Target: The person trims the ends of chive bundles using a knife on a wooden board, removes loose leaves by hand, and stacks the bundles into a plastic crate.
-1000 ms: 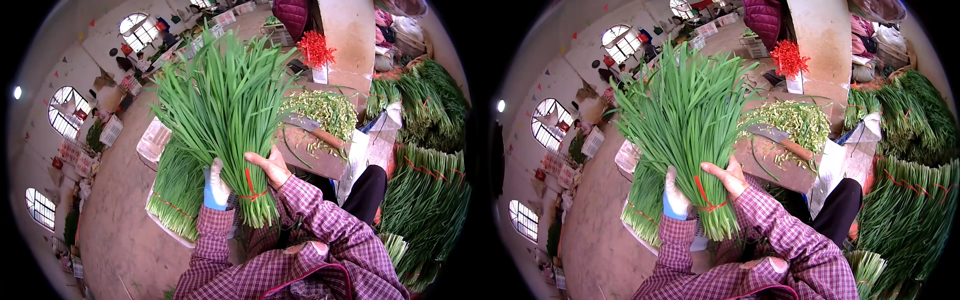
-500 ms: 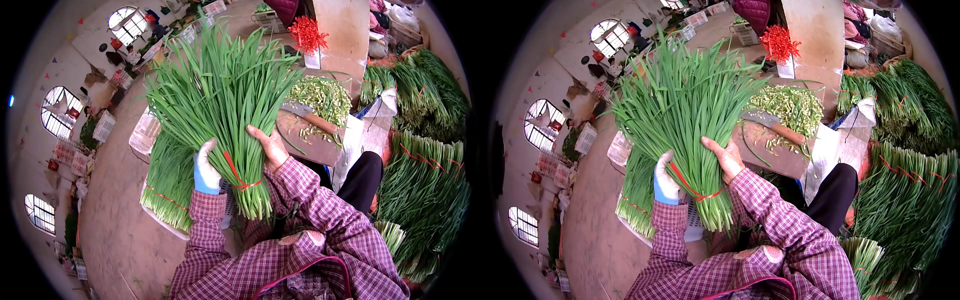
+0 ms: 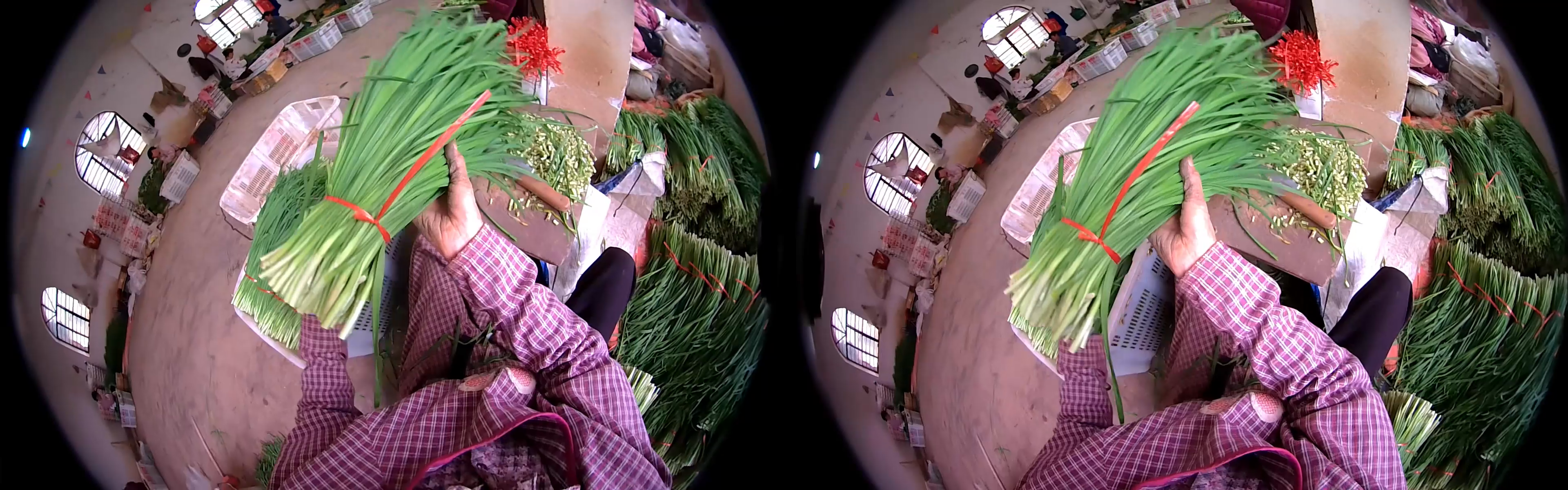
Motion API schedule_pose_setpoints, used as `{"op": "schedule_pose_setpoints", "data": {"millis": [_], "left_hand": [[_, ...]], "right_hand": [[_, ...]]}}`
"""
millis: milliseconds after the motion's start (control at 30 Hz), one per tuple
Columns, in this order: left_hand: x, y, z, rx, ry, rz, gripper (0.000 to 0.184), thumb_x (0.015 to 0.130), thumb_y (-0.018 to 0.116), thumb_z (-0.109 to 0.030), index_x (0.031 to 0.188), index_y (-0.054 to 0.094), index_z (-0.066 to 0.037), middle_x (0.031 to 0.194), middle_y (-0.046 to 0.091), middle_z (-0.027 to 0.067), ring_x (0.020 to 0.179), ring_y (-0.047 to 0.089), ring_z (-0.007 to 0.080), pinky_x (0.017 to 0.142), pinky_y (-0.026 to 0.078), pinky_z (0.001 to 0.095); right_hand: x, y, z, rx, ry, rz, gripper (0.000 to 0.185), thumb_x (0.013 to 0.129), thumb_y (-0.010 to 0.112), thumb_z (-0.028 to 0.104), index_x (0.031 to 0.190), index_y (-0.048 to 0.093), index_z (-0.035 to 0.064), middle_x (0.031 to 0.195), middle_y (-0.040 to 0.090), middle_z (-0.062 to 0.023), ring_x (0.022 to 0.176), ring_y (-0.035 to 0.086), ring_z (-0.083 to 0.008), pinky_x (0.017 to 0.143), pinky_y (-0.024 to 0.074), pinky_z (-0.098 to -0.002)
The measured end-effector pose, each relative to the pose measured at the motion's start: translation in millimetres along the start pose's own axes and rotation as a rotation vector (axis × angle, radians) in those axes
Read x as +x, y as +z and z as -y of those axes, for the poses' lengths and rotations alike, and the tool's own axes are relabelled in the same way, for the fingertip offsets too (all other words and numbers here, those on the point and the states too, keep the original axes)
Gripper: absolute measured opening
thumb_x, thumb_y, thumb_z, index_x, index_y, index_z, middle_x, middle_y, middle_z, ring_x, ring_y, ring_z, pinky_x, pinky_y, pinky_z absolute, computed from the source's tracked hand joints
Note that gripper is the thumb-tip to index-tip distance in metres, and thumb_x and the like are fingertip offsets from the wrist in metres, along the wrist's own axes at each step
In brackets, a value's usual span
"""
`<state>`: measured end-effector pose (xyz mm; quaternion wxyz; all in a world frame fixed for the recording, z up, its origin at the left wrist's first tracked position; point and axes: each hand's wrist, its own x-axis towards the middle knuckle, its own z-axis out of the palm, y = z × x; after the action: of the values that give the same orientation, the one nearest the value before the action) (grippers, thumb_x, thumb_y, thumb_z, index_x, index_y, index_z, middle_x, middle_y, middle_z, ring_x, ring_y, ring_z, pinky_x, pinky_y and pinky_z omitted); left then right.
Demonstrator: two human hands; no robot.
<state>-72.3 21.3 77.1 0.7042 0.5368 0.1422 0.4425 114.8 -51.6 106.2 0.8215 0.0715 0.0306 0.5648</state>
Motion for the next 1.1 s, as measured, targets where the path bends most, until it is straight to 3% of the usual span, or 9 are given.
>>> {"op": "schedule_pose_setpoints", "data": {"millis": [133, 200, 333, 533, 633, 700, 800, 900, 1100], "left_hand": [[-23.1, 11.8, 50.2, 0.471, 0.402, -0.004, 0.095, 0.074, 0.082, -0.034, 0.145, 0.029, -0.001, 0.143, 0.039, 0.0185, 0.133, 0.038, 0.0284, 0.109, 0.034, 0.0413], [3.7, 35.6, 40.7, 0.313, 0.633, -0.016, 0.087, 0.075, 0.081, -0.037, 0.140, 0.036, 0.000, 0.138, 0.045, 0.0152, 0.126, 0.045, 0.0276, 0.109, 0.034, 0.0404], [7.6, 52.1, 8.9, -0.032, 0.527, -0.175, 0.075, 0.087, 0.064, -0.045, 0.140, 0.036, -0.002, 0.139, 0.045, 0.0141, 0.127, 0.044, 0.0269, 0.108, 0.035, 0.0444], [8.0, 5.8, -26.5, -0.238, 0.413, -0.193, 0.067, 0.087, 0.065, -0.043, 0.138, 0.042, -0.006, 0.133, 0.052, 0.0131, 0.119, 0.054, 0.0270, 0.102, 0.045, 0.0448], [5.7, -8.2, -30.9, -0.287, 0.307, -0.187, 0.068, 0.085, 0.068, -0.038, 0.137, 0.043, -0.004, 0.130, 0.055, 0.0149, 0.114, 0.058, 0.0287, 0.100, 0.048, 0.0450], [4.1, -6.5, -29.9, -0.386, 0.175, -0.076, 0.059, 0.084, 0.064, -0.022, 0.135, 0.044, 0.000, 0.126, 0.057, 0.0171, 0.110, 0.061, 0.0289, 0.096, 0.051, 0.0421], [2.0, 23.6, -41.6, -0.402, 0.155, 0.021, 0.059, 0.082, 0.064, -0.018, 0.134, 0.044, 0.001, 0.126, 0.057, 0.0173, 0.111, 0.061, 0.0281, 0.097, 0.052, 0.0419], [11.4, 25.3, -45.0, -0.303, 0.127, 0.035, 0.059, 0.081, 0.063, -0.015, 0.134, 0.044, 0.000, 0.123, 0.058, 0.0156, 0.109, 0.062, 0.0267, 0.095, 0.052, 0.0411], [14.2, 27.0, -66.9, 0.201, 0.012, 0.170, 0.076, 0.078, 0.076, -0.026, 0.139, 0.038, -0.001, 0.126, 0.055, 0.0096, 0.112, 0.056, 0.0181, 0.096, 0.045, 0.0330]], "right_hand": [[1.8, 13.3, -29.7, 0.118, 0.056, 0.068, 0.052, 0.094, 0.058, 0.041, 0.131, 0.049, 0.0055, 0.134, 0.053, -0.0110, 0.123, 0.049, -0.0304, 0.110, 0.0326, -0.0500], [-2.6, 8.0, -47.9, 0.075, 0.099, 0.141, 0.059, 0.093, 0.057, 0.045, 0.136, 0.045, 0.0062, 0.140, 0.048, -0.0107, 0.128, 0.044, -0.0295, 0.111, 0.0312, -0.0474], [-22.2, -9.8, -56.7, -0.107, 0.254, 0.116, 0.064, 0.094, 0.056, 0.047, 0.139, 0.040, 0.0051, 0.141, 0.047, -0.0109, 0.128, 0.045, -0.0269, 0.108, 0.0368, -0.0430], [-71.7, 20.3, -1.8, -1.543, 1.068, 0.678, 0.050, 0.094, 0.062, 0.032, 0.132, 0.053, 0.0011, 0.118, 0.065, -0.0116, 0.097, 0.066, -0.0180, 0.082, 0.0522, -0.0294], [-100.6, 77.7, -2.3, -1.715, 0.431, 0.786, 0.032, 0.085, 0.073, 0.025, 0.105, 0.070, -0.0002, 0.104, 0.070, -0.0132, 0.094, 0.067, -0.0178, 0.082, 0.0520, -0.0305], [-84.0, 93.9, -9.7, -1.709, -0.159, 0.798, 0.085, 0.066, 0.083, 0.046, 0.129, 0.052, -0.0034, 0.114, 0.065, -0.0159, 0.110, 0.060, -0.0258, 0.098, 0.0443, -0.0377], [-35.5, 84.0, -11.1, -2.350, -0.878, 0.932, 0.112, 0.061, 0.085, 0.049, 0.144, 0.029, -0.0022, 0.141, 0.041, -0.0252, 0.129, 0.044, -0.0343, 0.106, 0.0360, -0.0455], [-2.0, 27.8, -10.7, -1.954, -0.372, 0.899, 0.116, 0.059, 0.087, 0.049, 0.145, 0.026, -0.0009, 0.144, 0.039, -0.0228, 0.134, 0.040, -0.0346, 0.112, 0.0315, -0.0419], [-11.5, 19.8, -10.3, -1.716, -0.452, 0.658, 0.108, 0.061, 0.089, 0.029, 0.146, 0.027, 0.0012, 0.142, 0.043, -0.0188, 0.131, 0.043, -0.0281, 0.110, 0.0348, -0.0383]]}}
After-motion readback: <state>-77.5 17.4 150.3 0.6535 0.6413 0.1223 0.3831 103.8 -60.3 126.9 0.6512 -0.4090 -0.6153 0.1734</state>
